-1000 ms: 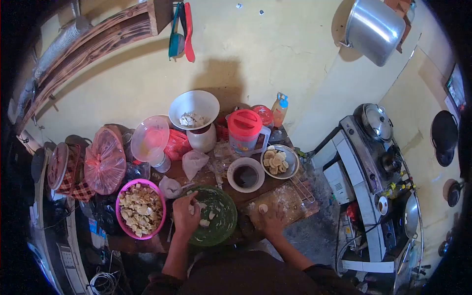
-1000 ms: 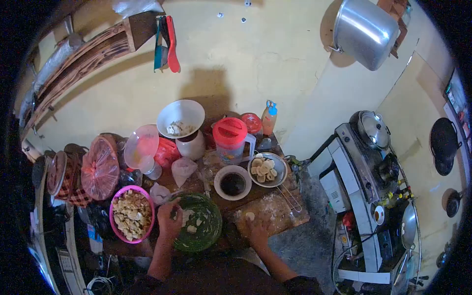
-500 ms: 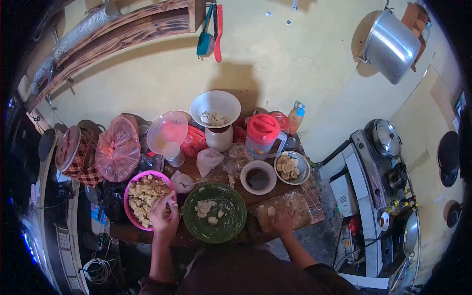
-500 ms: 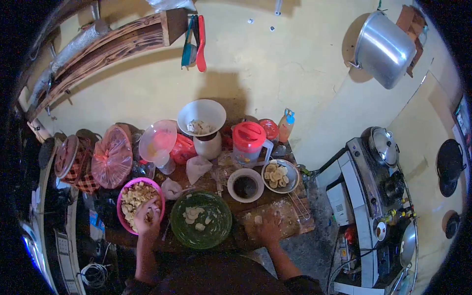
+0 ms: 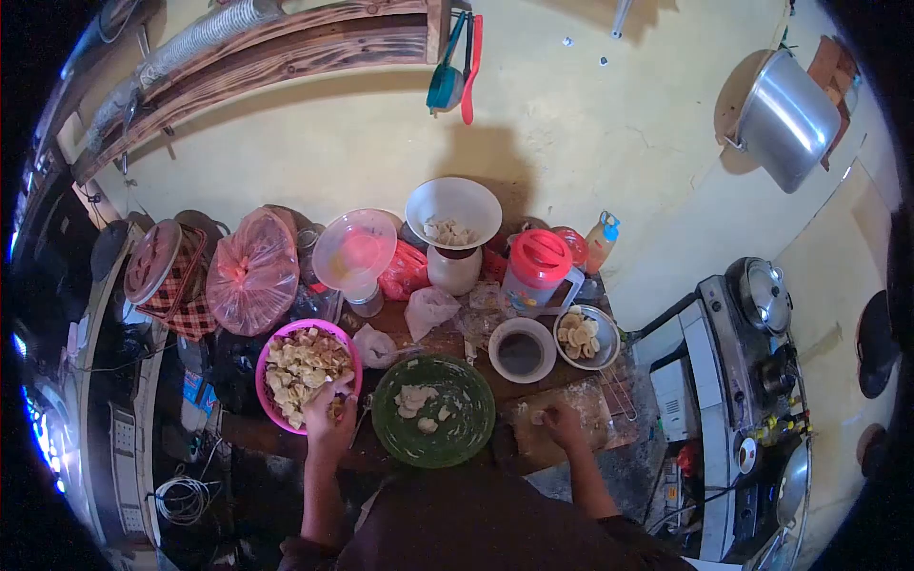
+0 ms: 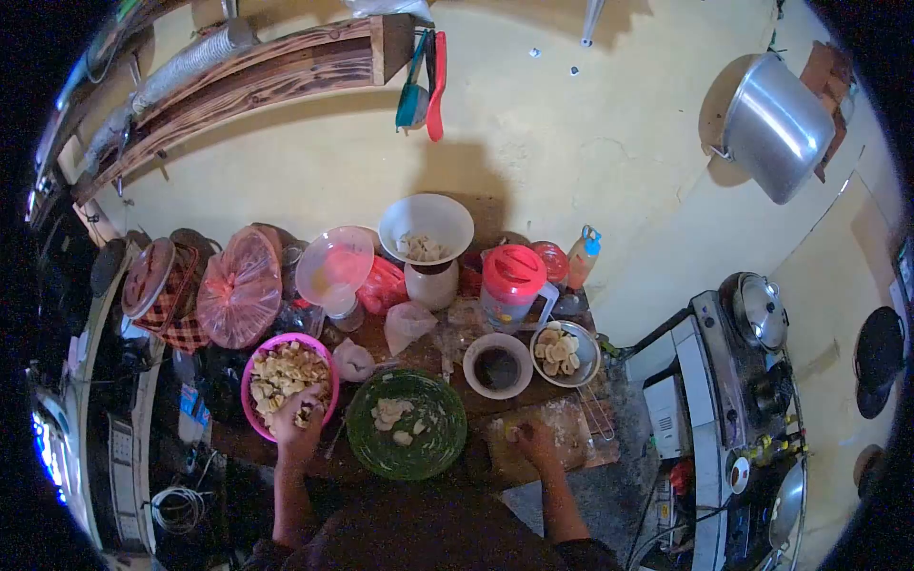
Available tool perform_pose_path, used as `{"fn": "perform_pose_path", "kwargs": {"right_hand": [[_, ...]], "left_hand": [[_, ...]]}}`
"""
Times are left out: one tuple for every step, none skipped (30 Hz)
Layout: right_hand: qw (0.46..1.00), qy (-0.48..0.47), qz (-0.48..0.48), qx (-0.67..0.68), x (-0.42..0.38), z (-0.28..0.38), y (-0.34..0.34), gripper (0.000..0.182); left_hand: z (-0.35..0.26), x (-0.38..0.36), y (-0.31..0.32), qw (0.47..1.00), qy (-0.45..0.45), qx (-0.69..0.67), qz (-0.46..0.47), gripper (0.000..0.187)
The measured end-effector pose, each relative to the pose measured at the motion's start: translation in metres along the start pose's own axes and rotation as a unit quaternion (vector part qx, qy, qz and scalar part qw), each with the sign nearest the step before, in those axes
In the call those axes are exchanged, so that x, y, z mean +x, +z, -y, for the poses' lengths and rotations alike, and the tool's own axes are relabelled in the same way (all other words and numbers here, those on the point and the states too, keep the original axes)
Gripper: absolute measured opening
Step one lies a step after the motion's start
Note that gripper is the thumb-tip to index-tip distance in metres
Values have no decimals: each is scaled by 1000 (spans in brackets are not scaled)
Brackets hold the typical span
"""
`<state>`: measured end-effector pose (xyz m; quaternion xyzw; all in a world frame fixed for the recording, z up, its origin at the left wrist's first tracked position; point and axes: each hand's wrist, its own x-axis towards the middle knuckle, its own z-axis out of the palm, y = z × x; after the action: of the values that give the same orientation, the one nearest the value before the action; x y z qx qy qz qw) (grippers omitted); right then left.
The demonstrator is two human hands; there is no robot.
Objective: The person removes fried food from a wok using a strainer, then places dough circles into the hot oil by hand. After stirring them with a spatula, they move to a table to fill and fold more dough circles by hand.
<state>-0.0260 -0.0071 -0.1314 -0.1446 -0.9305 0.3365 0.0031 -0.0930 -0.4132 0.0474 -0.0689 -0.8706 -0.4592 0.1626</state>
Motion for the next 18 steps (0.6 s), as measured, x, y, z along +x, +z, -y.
{"fn": "perform_pose_path", "kwargs": {"right_hand": [[999, 12, 2, 45, 3, -2, 0, 20], [996, 24, 5, 91, 5, -2, 2, 19], [995, 23, 7, 92, 7, 5, -1, 19], [995, 34, 5, 96, 10, 12, -4, 19], [994, 45, 3, 100, 11, 18, -5, 19], [994, 45, 5, 102, 14, 6, 3, 19], [998, 8, -4, 57, 21, -12, 12, 21], [999, -29, -15, 11, 25, -16, 15, 23], [999, -29, -13, 13, 26, -20, 19, 23], [996, -63, -45, -48, 25, -11, 15, 27], [987, -95, -77, -108, 20, -2, 11, 31], [987, -92, -81, -106, 17, 6, 11, 31], [981, -104, -143, -74, 13, 14, 12, 35], [971, -116, -205, -43, 8, 23, 11, 40], [971, -114, -206, -43, 1, 35, 6, 40], [982, -82, -165, -31, -8, 49, -1, 40], [991, -49, -122, -19, -12, 56, -3, 40], [991, -45, -122, -19, -14, 54, 2, 40]], "left_hand": [[4, -1, 3, 1000, -2, 2, -2, 32], [12, -1, 9, 1000, 5, -23, 10, 32], [20, -2, 15, 999, 12, -48, 23, 31], [25, -4, 22, 997, -34, -23, 68, 30], [32, -6, 33, 997, -35, -21, 68, 30], [39, -9, 46, 992, -27, -36, 121, 31], [46, -12, 59, 983, -19, -52, 174, 31], [49, -14, 72, 973, -48, -64, 215, 31], [53, -16, 86, 961, -76, -77, 256, 30], [62, -22, 104, 960, -77, -75, 257, 30], [72, -30, 124, 953, 15, 29, 301, 29], [79, -34, 140, 925, 110, 132, 339, 29], [83, -39, 151, 924, 113, 132, 340, 29], [86, -44, 160, 915, 101, 156, 358, 28], [86, -45, 167, 905, 88, 180, 376, 27], [87, -45, 174, 904, 90, 180, 378, 27], [87, -45, 179, 919, 71, 179, 345, 27], [87, -45, 183, 932, 52, 179, 311, 28]]}}
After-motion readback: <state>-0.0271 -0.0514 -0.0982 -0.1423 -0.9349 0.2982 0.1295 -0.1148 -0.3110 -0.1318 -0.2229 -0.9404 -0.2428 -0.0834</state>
